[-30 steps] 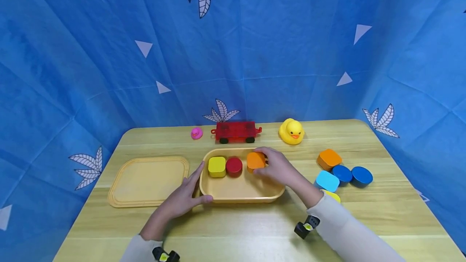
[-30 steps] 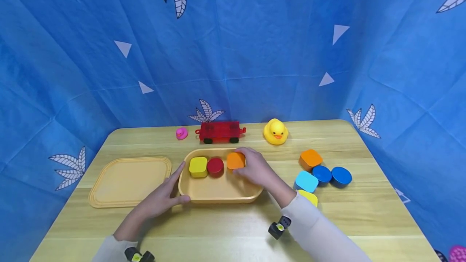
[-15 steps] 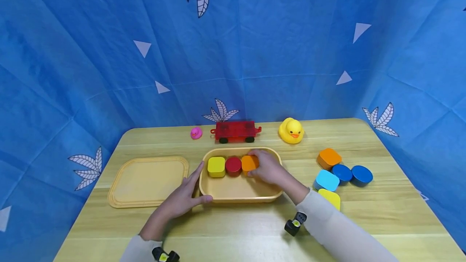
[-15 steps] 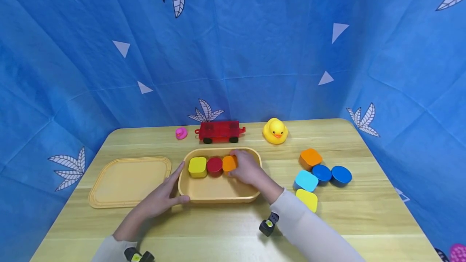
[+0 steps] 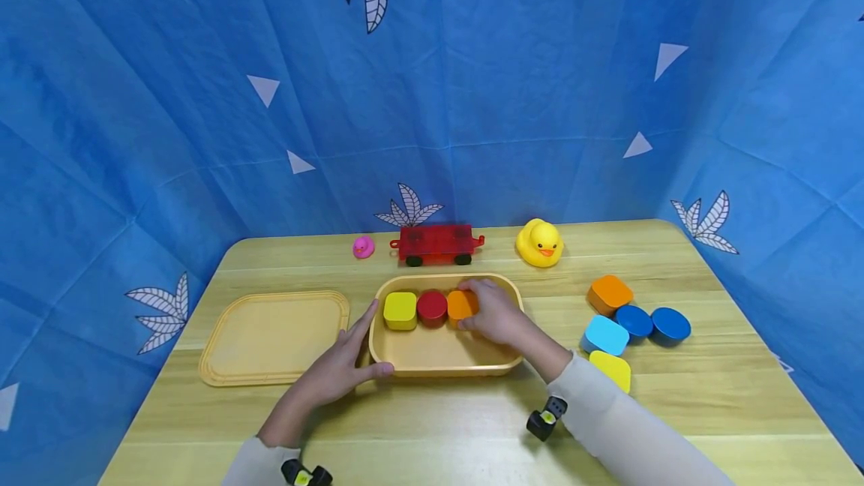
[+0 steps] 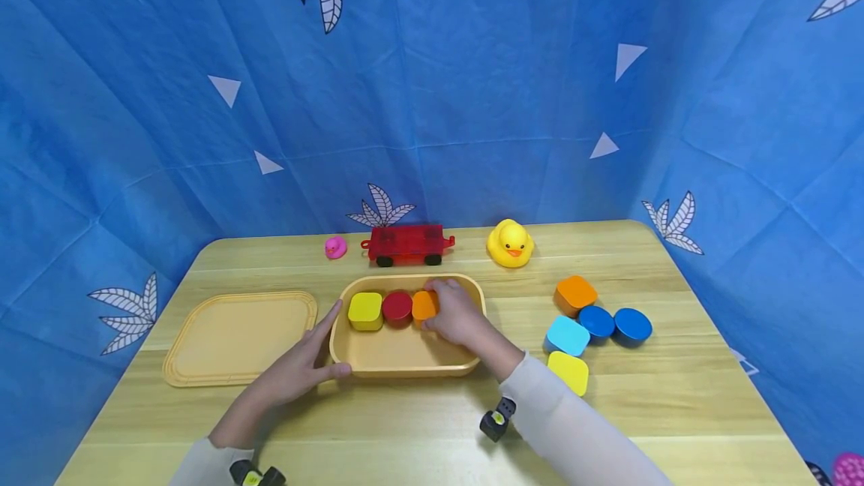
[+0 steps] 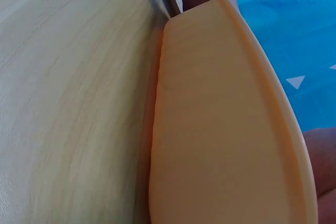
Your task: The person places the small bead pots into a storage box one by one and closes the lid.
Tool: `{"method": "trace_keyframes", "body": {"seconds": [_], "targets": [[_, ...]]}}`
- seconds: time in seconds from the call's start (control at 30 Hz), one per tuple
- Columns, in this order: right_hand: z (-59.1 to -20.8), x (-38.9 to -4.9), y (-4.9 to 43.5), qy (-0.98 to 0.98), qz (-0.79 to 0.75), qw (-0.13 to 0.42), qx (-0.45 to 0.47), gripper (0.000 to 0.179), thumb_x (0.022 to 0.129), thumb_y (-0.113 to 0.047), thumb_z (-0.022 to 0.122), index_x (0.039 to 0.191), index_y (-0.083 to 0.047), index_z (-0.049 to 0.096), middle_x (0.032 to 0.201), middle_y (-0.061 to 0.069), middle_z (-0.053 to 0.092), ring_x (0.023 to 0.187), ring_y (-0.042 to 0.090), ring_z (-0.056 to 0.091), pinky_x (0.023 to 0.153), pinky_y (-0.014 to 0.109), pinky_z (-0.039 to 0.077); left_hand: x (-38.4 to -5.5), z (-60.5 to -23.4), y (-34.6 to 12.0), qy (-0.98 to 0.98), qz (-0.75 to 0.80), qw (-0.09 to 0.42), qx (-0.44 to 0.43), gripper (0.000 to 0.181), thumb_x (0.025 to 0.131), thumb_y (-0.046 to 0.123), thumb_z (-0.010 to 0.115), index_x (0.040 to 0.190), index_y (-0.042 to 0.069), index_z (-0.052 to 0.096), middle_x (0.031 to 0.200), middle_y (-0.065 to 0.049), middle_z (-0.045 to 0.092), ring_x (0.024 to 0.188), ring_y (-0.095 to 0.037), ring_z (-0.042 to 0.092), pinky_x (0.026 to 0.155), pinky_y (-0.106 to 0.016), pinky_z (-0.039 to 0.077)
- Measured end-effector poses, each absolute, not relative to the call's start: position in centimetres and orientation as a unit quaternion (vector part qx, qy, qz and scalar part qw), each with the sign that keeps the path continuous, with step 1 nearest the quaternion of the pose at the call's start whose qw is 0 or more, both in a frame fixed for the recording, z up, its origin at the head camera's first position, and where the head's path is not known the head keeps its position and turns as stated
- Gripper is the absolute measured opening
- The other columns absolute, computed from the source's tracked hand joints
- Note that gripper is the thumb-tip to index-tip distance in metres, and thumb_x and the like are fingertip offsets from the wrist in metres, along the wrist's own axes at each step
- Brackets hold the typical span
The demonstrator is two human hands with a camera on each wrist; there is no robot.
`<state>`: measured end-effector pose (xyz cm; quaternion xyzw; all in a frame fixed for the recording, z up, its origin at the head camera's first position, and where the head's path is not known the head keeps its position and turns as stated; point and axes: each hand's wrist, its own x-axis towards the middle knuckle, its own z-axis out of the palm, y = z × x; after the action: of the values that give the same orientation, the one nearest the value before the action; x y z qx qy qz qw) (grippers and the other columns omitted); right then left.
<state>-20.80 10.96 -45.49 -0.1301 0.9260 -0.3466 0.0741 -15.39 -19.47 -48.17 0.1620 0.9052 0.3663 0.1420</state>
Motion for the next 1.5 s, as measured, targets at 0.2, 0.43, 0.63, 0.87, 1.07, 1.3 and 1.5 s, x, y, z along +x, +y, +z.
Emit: {"method": "trace_keyframes", "body": {"seconds": [0.2,0.43,0.63,0.87,1.07,1.3,1.5], "targets": [[-44.9,-20.5,11.3,0.921,-0.358,0.068,-0.136,0.065,0.081,-0.012,0.087,0.139,0.003,0.060,0.138,0.019,0.061,0.128,0.037,0.055,0.114,0.050,0.042,-15.4,-48.1,-19.5,0.906,0.366,0.141,0.161,0.110,0.092,0.048,0.076,0.167,0.032,-0.003,0.173,-0.007,0.010,0.157,-0.034,0.017,0.123,-0.065,-0.003],[-43.9,-19.7,12.0,0.914,-0.371,0.050,-0.155,0.065,0.082,-0.011,0.087,0.139,0.002,0.060,0.133,0.017,0.064,0.120,0.035,0.060,0.105,0.051,0.050,-15.3,-48.0,-19.5,0.906,0.365,0.140,0.161,0.110,0.092,0.048,0.076,0.167,0.031,-0.002,0.173,-0.007,0.010,0.157,-0.035,0.017,0.123,-0.065,-0.003],[-43.6,-18.6,13.2,0.893,-0.409,0.045,-0.181,0.064,0.085,-0.008,0.084,0.142,0.003,0.057,0.136,0.019,0.060,0.125,0.041,0.058,0.104,0.054,0.051,-15.3,-48.0,-19.6,0.906,0.366,0.141,0.160,0.110,0.092,0.049,0.075,0.167,0.031,-0.002,0.173,-0.007,0.010,0.157,-0.036,0.018,0.123,-0.066,-0.003],[-43.0,-17.1,15.1,0.875,-0.441,0.044,-0.195,0.063,0.090,-0.009,0.080,0.147,0.000,0.053,0.140,0.021,0.056,0.129,0.043,0.055,0.107,0.058,0.048,-15.3,-48.1,-19.6,0.903,0.370,0.139,0.167,0.109,0.093,0.047,0.075,0.167,0.030,-0.002,0.173,-0.008,0.010,0.157,-0.035,0.018,0.122,-0.067,-0.003],[-42.2,-15.6,16.9,0.876,-0.445,0.028,-0.184,0.065,0.091,-0.013,0.081,0.149,-0.007,0.053,0.146,0.016,0.054,0.135,0.041,0.052,0.109,0.055,0.047,-15.2,-47.9,-19.6,0.902,0.372,0.136,0.169,0.109,0.093,0.046,0.075,0.168,0.028,-0.002,0.173,-0.008,0.011,0.157,-0.035,0.017,0.122,-0.067,-0.003],[-41.9,-13.6,19.0,0.896,-0.414,-0.005,-0.160,0.067,0.092,-0.019,0.081,0.150,-0.009,0.051,0.149,0.013,0.053,0.134,0.039,0.054,0.108,0.055,0.048,-15.3,-47.9,-19.5,0.903,0.371,0.137,0.168,0.109,0.093,0.047,0.075,0.167,0.028,-0.002,0.173,-0.007,0.010,0.157,-0.033,0.016,0.122,-0.067,-0.003],[-42.3,-12.0,21.1,0.911,-0.391,-0.034,-0.128,0.067,0.090,-0.017,0.082,0.149,-0.007,0.052,0.147,0.017,0.055,0.128,0.043,0.058,0.103,0.058,0.051,-15.3,-48.1,-19.4,0.901,0.374,0.140,0.168,0.109,0.093,0.046,0.075,0.167,0.029,-0.002,0.173,-0.007,0.009,0.157,-0.033,0.016,0.122,-0.067,-0.004]]}}
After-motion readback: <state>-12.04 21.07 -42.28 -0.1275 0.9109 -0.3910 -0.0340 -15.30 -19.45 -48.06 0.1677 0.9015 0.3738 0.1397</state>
